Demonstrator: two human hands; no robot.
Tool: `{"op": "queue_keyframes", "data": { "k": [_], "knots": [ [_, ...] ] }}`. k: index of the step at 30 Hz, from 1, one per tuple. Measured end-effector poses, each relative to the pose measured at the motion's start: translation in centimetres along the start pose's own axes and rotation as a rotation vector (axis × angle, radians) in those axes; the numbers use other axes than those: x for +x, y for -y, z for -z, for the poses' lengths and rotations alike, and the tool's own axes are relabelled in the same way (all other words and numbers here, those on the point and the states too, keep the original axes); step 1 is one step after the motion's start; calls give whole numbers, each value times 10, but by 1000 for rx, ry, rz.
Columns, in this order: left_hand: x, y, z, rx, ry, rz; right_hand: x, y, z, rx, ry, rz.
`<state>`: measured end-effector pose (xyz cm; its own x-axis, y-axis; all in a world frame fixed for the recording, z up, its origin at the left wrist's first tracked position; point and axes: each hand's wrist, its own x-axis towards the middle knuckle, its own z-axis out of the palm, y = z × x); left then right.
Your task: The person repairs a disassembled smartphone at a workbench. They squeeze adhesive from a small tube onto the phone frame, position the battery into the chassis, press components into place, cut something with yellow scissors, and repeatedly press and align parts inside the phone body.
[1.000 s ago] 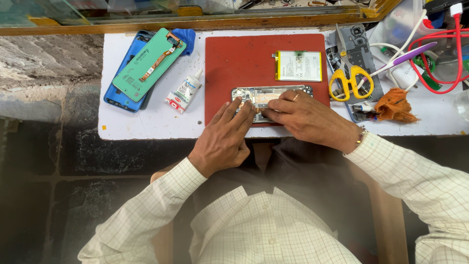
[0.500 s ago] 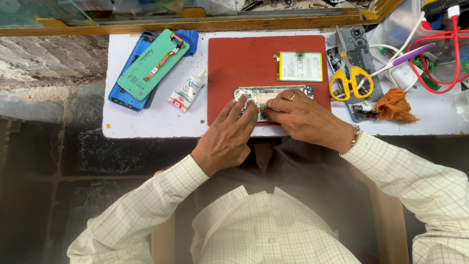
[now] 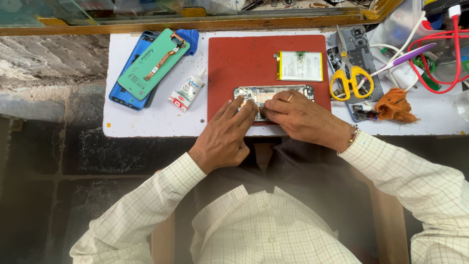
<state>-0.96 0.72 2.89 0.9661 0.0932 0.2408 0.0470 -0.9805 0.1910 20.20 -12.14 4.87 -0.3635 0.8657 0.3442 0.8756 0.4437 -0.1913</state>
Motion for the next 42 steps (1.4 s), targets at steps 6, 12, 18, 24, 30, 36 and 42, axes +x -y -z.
{"op": "queue_keyframes", "data": {
  "k": [6,12,18,24,30,36,42],
  "knots": [
    [1,2,-1,26,10,-18,4,-3,4,5,25,47],
    [1,1,-1,94,3,-53,5,-3,4,65,28,30],
    [4,2,3,114,27,-77,5,-7,1,-28,50,108],
    [5,1,5,130,50,-87,5,-6,0,38,36,51],
    [-1,8,6,-198,-78,3,5,-1,-2,18,-6,7],
    [-8,16,4,-385,-108,32,4,1,-1,-1,-11,9],
    [-8,15,0,-322,-116,23,3,0,-3,-9,-4,-19]
  ]
}}
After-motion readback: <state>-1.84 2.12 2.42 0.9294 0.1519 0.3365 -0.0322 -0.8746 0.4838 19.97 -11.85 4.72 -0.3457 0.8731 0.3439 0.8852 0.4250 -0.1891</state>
